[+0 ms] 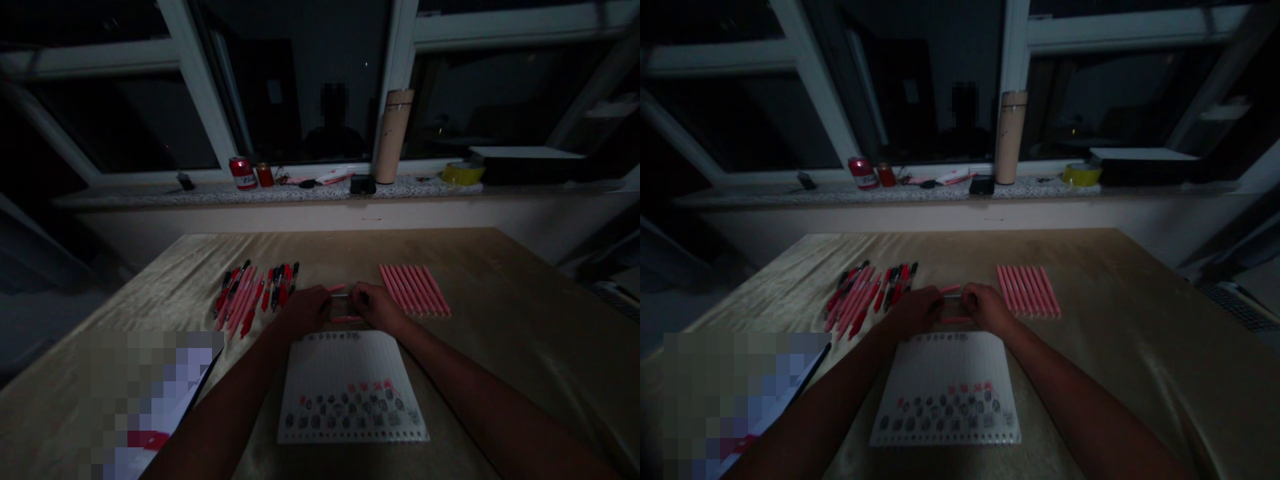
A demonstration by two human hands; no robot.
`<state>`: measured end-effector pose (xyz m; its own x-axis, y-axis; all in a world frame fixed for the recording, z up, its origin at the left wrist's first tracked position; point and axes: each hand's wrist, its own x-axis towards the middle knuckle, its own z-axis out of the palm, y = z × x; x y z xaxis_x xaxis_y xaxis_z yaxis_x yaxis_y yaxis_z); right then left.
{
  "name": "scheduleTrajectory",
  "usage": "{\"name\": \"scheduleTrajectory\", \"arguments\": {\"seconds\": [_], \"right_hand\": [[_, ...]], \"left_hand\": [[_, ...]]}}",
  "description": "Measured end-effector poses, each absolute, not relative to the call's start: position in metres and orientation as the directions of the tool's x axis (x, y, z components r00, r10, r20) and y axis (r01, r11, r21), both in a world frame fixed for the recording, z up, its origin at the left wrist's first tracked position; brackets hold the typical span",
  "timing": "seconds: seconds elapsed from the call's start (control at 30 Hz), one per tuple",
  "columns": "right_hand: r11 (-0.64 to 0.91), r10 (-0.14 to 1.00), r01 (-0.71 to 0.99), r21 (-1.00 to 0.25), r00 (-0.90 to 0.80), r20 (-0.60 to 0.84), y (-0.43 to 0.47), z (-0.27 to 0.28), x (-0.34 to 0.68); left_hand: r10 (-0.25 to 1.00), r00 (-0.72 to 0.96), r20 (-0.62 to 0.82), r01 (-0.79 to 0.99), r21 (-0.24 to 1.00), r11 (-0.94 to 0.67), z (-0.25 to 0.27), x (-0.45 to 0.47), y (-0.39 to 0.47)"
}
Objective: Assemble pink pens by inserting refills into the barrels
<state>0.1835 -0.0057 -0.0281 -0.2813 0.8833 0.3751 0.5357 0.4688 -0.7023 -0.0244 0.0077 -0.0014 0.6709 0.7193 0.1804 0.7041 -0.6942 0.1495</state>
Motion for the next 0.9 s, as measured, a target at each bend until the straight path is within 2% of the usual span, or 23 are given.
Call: {"name": "scheduleTrajectory", "arguments": {"seconds": [0.43,0.9], "right_hand": [[0.513,0.858,0.596,-0.617,-0.347,0.378,-0.0076,-0.0233,0.1832],[0.568,0.823,0.558,-0.606,-0.402,0.402,-0.0056,-0.0255,0.1848]], "left_hand": [[0.731,0.659,0.174,0.719,0.140,-0.681,-0.0010,-0.0231,0.0066],[0.732,0.649,0.208,0.712,0.171,-0.681,-0.0038,-0.0225,0.0063]]}}
